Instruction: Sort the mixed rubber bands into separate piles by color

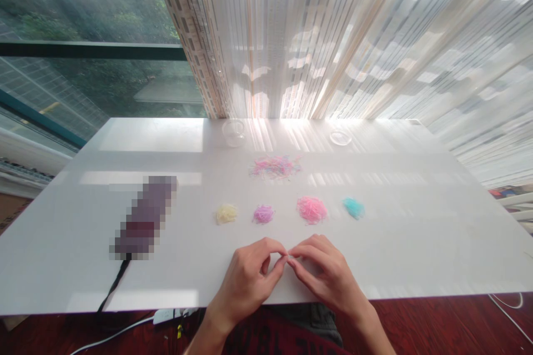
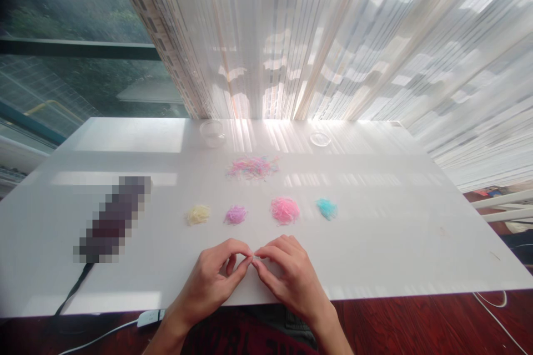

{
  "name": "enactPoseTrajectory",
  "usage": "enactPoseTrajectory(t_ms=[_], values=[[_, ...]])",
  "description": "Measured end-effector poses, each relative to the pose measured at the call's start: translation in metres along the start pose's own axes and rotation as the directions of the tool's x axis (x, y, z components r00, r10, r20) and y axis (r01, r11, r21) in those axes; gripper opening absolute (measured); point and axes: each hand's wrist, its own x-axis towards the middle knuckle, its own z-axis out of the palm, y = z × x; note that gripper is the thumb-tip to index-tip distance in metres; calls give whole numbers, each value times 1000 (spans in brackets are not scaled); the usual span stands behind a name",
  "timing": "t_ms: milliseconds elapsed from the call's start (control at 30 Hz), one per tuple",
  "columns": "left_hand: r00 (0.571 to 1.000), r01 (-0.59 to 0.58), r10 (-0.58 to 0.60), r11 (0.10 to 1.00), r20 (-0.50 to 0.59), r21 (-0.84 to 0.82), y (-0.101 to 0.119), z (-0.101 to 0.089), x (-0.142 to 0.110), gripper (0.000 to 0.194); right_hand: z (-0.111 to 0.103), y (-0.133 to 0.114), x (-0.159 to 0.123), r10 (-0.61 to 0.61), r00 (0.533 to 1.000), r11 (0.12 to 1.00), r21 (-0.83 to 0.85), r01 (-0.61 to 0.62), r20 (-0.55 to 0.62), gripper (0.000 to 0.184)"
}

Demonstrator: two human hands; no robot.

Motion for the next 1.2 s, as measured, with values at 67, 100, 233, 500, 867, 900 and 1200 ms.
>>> enactPoseTrajectory(t_ms=[67,100,233,500,867,900,1200], values=[[1000,3,-3,1000,-2,5,0,0,0,8,0,0,0,2,1000,1000,-2,-2,-4,7],[1000,4,-4,1000,-3,9,0,-1,-1,8,0,1,0,2,1000,1000,-4,-2,-3,8],[1000,2,-2,1000,-10,25,0,-1,-1,8,1,1,0,-15,1000,1000,-9,15,-4,9],[998,15,-15,1000,-56,1,-1,1,-2,15,0,-2,2,0,1000,1000,-7,0,-5,12],[995,52,-54,998,-79,-25,-3,1,-2,12,1,0,0,24,999,999,-23,-25,-44,10],[995,56,-58,998,-78,-25,-3,1,-2,11,1,0,0,23,999,999,-24,-24,-49,10],[995,66,-69,997,-71,-41,-4,1,-2,20,-5,-6,1,71,981,997,28,-67,-179,11]])
